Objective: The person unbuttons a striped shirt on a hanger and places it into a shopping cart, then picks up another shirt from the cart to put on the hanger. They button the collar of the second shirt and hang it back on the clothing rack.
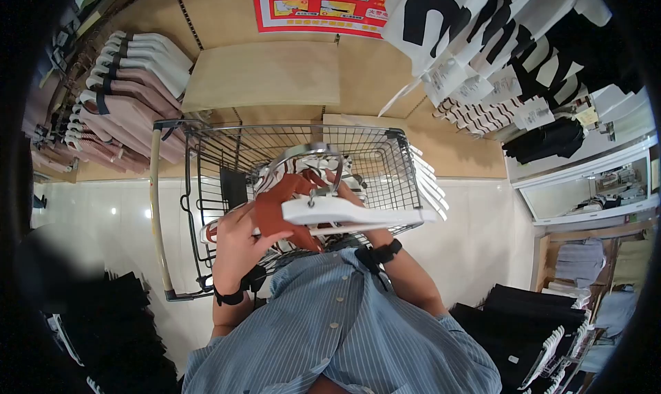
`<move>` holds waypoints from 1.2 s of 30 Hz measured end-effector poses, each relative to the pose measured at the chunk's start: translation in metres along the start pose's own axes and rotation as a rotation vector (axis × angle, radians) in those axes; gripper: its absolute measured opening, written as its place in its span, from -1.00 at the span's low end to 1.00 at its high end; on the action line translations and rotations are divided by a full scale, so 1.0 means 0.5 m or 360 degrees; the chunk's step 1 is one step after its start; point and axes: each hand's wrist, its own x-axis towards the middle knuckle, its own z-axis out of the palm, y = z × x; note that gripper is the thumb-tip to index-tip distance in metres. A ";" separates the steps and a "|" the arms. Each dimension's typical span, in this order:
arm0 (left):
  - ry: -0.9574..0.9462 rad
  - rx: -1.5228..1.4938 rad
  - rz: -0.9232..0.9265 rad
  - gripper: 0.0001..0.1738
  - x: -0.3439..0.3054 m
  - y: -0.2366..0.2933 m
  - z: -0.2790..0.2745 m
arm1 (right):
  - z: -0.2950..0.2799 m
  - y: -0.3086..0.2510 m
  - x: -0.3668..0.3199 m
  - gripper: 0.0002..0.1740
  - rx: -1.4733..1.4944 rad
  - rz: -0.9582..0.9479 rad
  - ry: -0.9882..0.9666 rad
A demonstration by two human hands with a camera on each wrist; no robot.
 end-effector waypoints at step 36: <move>0.0159 0.0106 -0.0396 -0.59 -0.037 -0.088 0.044 | 0.037 -0.266 -0.088 -0.77 -0.0473 -0.0301 -0.0402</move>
